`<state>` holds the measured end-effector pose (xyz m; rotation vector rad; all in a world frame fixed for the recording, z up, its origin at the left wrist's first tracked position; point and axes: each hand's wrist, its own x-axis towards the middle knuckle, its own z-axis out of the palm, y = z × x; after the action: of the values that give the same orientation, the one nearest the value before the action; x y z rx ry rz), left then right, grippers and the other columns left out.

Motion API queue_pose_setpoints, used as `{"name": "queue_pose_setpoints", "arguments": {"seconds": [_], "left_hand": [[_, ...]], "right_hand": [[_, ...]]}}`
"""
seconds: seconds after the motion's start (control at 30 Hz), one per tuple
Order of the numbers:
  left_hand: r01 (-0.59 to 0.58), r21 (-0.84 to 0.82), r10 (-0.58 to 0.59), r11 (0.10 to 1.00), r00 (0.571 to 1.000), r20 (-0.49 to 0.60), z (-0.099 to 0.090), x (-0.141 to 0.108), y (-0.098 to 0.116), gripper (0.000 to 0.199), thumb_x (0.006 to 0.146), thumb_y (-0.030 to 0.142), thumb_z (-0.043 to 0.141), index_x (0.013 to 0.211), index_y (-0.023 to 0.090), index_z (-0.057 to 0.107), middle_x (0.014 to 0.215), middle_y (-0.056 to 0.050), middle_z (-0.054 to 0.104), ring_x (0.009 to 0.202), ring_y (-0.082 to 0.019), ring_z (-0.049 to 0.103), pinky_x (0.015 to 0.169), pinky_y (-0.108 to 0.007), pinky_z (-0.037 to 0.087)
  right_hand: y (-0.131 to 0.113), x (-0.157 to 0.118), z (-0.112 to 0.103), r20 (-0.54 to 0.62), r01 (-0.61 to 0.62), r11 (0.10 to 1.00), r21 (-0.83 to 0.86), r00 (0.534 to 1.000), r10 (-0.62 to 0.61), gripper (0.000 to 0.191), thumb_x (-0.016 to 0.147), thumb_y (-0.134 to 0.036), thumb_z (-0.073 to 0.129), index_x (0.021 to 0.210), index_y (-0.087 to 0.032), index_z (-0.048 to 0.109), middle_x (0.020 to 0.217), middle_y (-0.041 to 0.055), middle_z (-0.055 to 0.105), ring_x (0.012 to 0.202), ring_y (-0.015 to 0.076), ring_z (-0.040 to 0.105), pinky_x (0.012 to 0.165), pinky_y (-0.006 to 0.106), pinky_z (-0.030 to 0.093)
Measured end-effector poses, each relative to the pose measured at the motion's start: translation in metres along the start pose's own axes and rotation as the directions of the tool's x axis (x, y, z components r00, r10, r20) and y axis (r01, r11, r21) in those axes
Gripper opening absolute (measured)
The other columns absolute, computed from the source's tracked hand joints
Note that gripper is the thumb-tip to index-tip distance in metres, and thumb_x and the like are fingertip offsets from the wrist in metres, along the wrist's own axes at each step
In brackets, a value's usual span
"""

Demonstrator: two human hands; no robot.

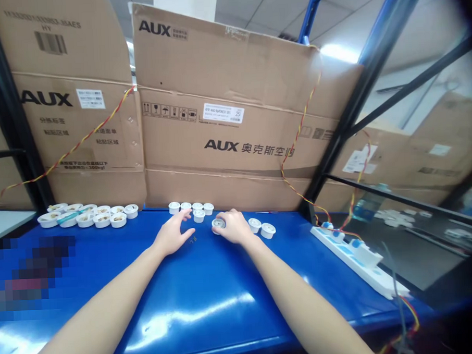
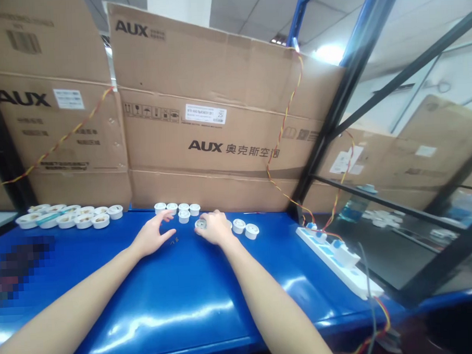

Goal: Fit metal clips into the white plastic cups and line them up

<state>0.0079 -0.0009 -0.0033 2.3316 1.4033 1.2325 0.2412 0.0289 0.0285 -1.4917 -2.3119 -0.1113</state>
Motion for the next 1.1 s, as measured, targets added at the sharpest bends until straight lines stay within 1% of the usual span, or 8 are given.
{"name": "queue_pose_setpoints", "arguments": {"seconds": [0.17, 0.3, 0.4, 0.53, 0.67, 0.8, 0.93, 1.1], "left_hand": [[0.118, 0.073, -0.114, 0.99, 0.992, -0.062, -0.004, 0.001, -0.011, 0.04, 0.081, 0.034, 0.057, 0.119, 0.025, 0.05, 0.108, -0.004, 0.064, 0.098, -0.022, 0.061, 0.086, -0.035, 0.048], [0.2, 0.087, -0.194, 0.976, 0.978, -0.076, -0.002, 0.002, -0.018, 0.036, 0.08, 0.031, 0.056, 0.115, 0.025, 0.052, 0.105, -0.003, 0.064, 0.095, -0.021, 0.062, 0.084, -0.034, 0.048], [0.231, 0.098, -0.225, 0.968, 0.972, -0.067, 0.002, 0.003, -0.022, 0.032, 0.081, 0.028, 0.054, 0.113, 0.025, 0.053, 0.106, -0.004, 0.064, 0.095, -0.022, 0.062, 0.084, -0.034, 0.049], [0.19, 0.089, -0.191, 0.978, 0.982, 0.0, 0.008, 0.005, -0.027, 0.033, 0.082, 0.024, 0.05, 0.114, 0.024, 0.055, 0.112, -0.006, 0.063, 0.104, -0.023, 0.06, 0.092, -0.036, 0.047], [0.095, 0.106, -0.105, 0.99, 0.99, 0.09, 0.011, 0.004, -0.03, 0.047, 0.082, 0.019, 0.047, 0.128, 0.027, 0.051, 0.133, -0.005, 0.052, 0.122, -0.024, 0.049, 0.105, -0.04, 0.038], [0.069, 0.143, -0.09, 0.987, 0.985, 0.147, 0.011, 0.002, -0.031, 0.052, 0.081, 0.019, 0.048, 0.132, 0.029, 0.049, 0.143, -0.004, 0.042, 0.129, -0.026, 0.041, 0.109, -0.043, 0.033], [0.049, 0.129, -0.068, 0.99, 0.987, 0.144, 0.01, 0.002, -0.03, 0.043, 0.081, 0.02, 0.049, 0.122, 0.026, 0.056, 0.134, -0.006, 0.05, 0.123, -0.025, 0.047, 0.105, -0.04, 0.038], [0.045, 0.121, -0.063, 0.992, 0.987, 0.147, 0.009, 0.002, -0.027, 0.04, 0.081, 0.02, 0.049, 0.12, 0.026, 0.056, 0.13, -0.006, 0.052, 0.118, -0.025, 0.051, 0.101, -0.039, 0.041]], "right_hand": [[0.033, 0.004, -0.003, 0.074, -0.153, 0.974, -0.169, 0.983, 0.168, 0.033, 0.078, -0.046, 0.057, 0.093, -0.019, 0.07, 0.091, 0.0116, 0.069, 0.094, 0.0276, 0.058, 0.082, 0.034, 0.038], [0.036, 0.001, -0.002, -0.018, -0.252, 0.935, -0.25, 0.967, 0.256, 0.031, 0.076, -0.036, 0.058, 0.097, -0.015, 0.067, 0.101, 0.0172, 0.066, 0.102, 0.032, 0.055, 0.091, 0.042, 0.035], [0.018, 0.003, 0.009, -0.096, -0.081, 0.98, -0.182, 0.993, 0.064, 0.044, 0.078, -0.031, 0.058, 0.119, -0.014, 0.057, 0.119, 0.0169, 0.059, 0.114, 0.0307, 0.048, 0.1, 0.044, 0.03], [-0.009, 0.013, 0.032, -0.024, 0.241, 0.97, 0.033, 0.97, -0.241, 0.063, 0.081, -0.037, 0.059, 0.139, -0.021, 0.04, 0.145, 0.0124, 0.037, 0.131, 0.0289, 0.035, 0.107, 0.043, 0.026], [-0.012, 0.017, 0.046, 0.012, 0.27, 0.914, 0.302, 0.958, -0.287, 0.062, 0.085, -0.035, 0.056, 0.142, -0.02, 0.036, 0.144, 0.0133, 0.04, 0.132, 0.0274, 0.036, 0.108, 0.044, 0.03], [-0.006, 0.009, 0.042, -0.095, 0.302, 0.798, 0.521, 0.95, -0.298, 0.053, 0.087, -0.029, 0.054, 0.138, -0.022, 0.042, 0.137, 0.0098, 0.049, 0.124, 0.0219, 0.047, 0.104, 0.039, 0.037], [-0.013, -0.001, 0.034, 0.021, 0.221, 0.85, 0.477, 0.965, -0.263, 0.024, 0.083, -0.03, 0.06, 0.104, -0.022, 0.067, 0.101, 0.0048, 0.07, 0.092, 0.0189, 0.064, 0.084, 0.031, 0.047], [-0.029, -0.004, 0.032, 0.072, 0.247, 0.903, 0.352, 0.955, -0.289, 0.024, 0.077, -0.041, 0.067, 0.092, -0.022, 0.072, 0.089, 0.0027, 0.072, 0.082, 0.0176, 0.065, 0.073, 0.026, 0.046]]}}
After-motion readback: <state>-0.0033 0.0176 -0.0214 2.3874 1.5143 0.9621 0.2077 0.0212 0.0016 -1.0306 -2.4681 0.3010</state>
